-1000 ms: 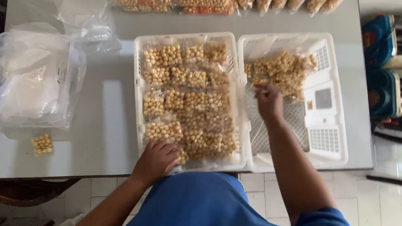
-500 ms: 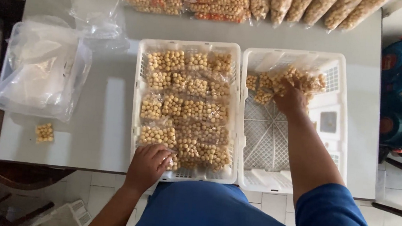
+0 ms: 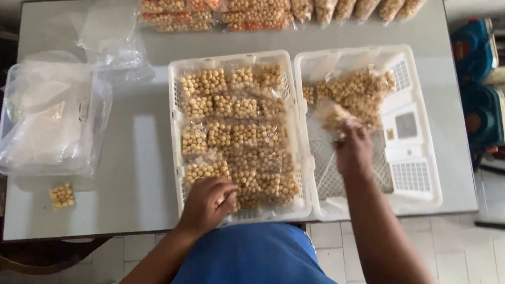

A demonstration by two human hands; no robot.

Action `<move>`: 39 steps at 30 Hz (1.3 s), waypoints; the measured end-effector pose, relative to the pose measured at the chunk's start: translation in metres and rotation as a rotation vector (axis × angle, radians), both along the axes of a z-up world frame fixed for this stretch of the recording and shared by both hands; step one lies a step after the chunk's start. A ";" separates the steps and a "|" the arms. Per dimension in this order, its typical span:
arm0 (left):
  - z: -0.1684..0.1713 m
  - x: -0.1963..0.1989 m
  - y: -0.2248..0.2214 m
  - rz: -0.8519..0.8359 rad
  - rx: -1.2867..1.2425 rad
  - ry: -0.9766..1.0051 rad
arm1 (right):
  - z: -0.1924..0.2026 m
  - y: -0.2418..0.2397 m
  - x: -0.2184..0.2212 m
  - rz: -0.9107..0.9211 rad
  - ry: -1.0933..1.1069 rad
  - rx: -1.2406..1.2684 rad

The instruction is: Packing small plastic bags of snacks into white plastic crates on a table

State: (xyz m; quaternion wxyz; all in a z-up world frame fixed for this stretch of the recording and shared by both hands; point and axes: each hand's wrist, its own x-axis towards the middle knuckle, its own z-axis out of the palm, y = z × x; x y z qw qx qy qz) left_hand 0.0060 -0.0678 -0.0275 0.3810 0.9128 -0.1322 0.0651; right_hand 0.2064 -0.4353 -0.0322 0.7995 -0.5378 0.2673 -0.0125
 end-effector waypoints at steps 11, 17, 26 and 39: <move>0.012 0.025 -0.024 0.138 -0.893 0.582 | 0.021 0.140 -0.164 0.403 -0.172 -0.156; 0.049 0.010 0.005 0.136 -0.824 0.543 | 0.038 0.161 -0.185 0.527 -0.145 -0.336; 0.023 -0.021 0.015 0.288 -0.599 0.510 | 0.045 0.172 -0.206 0.599 -0.051 -0.821; 0.030 -0.029 0.015 0.177 -0.640 0.498 | 0.076 0.195 -0.205 0.617 -0.083 -0.631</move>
